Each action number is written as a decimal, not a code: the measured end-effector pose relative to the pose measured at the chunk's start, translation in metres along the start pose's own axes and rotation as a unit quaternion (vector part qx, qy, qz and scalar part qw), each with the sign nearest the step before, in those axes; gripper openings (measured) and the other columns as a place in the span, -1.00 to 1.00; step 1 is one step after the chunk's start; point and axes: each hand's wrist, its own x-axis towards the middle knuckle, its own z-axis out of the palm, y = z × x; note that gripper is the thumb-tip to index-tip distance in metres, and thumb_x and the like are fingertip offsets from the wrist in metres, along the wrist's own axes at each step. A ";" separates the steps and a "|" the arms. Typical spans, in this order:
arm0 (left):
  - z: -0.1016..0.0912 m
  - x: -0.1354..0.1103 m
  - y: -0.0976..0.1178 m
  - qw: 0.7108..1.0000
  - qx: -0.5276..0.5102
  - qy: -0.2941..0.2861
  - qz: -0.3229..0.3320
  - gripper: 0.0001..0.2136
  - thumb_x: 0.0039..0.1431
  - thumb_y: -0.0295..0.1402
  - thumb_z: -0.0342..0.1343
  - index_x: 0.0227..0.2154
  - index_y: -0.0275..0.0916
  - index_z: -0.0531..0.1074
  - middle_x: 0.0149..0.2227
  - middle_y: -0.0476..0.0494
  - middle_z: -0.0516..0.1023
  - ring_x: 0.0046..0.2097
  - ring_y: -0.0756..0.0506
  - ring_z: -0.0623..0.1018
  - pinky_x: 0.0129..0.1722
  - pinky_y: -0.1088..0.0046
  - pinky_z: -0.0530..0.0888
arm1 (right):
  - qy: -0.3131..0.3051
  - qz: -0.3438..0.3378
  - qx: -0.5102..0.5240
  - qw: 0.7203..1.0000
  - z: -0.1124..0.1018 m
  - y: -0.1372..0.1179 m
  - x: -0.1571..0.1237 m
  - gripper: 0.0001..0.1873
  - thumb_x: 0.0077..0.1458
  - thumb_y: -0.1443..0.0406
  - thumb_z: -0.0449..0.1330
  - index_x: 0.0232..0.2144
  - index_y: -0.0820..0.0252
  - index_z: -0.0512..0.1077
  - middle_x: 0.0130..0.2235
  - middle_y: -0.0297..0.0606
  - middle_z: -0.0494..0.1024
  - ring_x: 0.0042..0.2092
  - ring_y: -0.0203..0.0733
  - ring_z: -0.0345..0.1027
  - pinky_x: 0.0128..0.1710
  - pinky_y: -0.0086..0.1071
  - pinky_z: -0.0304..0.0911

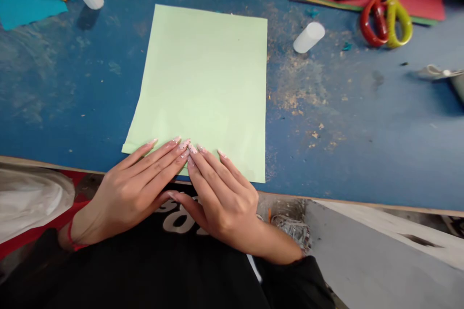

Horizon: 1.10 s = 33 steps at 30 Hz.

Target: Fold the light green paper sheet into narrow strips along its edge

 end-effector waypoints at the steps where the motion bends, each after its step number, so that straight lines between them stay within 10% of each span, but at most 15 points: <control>1: 0.000 0.000 0.000 1.000 0.000 0.002 -0.001 -0.59 0.56 -0.34 0.03 0.31 -0.49 0.43 0.38 -0.34 0.44 0.40 -0.24 0.49 0.50 0.13 0.34 | -0.012 -0.002 -0.001 1.000 -0.001 0.001 -0.001 -0.61 0.35 0.19 0.35 0.07 0.40 0.58 0.14 0.04 0.67 0.25 0.03 0.56 0.40 -0.18 0.36; 12: -0.011 -0.008 -0.011 1.000 0.017 -0.009 -0.015 -0.55 0.52 -0.35 0.11 0.36 -0.44 0.38 0.38 -0.34 0.44 0.40 -0.28 0.49 0.42 0.12 0.47 | -0.088 -0.034 -0.031 0.995 -0.011 0.012 -0.010 -0.45 0.35 0.15 0.35 0.25 0.36 0.47 0.30 -0.01 0.54 0.40 0.04 0.38 0.60 -0.08 -0.07; 27: -0.023 -0.048 -0.059 0.998 0.033 -0.001 -0.050 -0.40 0.54 -0.15 0.08 0.54 0.03 0.10 0.49 -0.09 0.29 0.52 -0.26 0.30 0.57 -0.02 0.16 | -0.053 -0.072 -0.054 0.995 -0.029 0.042 -0.028 -0.53 0.28 0.30 0.40 0.21 0.28 0.54 0.22 -0.09 0.63 0.42 0.10 0.33 0.50 -0.02 0.19; 33: -0.023 -0.054 -0.056 0.994 0.085 -0.013 -0.065 -0.28 0.45 -0.13 0.23 0.54 -0.15 0.12 0.54 -0.25 0.16 0.54 -0.34 0.23 0.59 -0.02 0.05 | -0.024 -0.076 -0.046 0.996 -0.025 0.043 -0.022 -0.52 0.24 0.33 0.43 0.19 0.27 0.55 0.14 -0.11 0.70 0.29 0.07 0.52 0.46 -0.09 0.27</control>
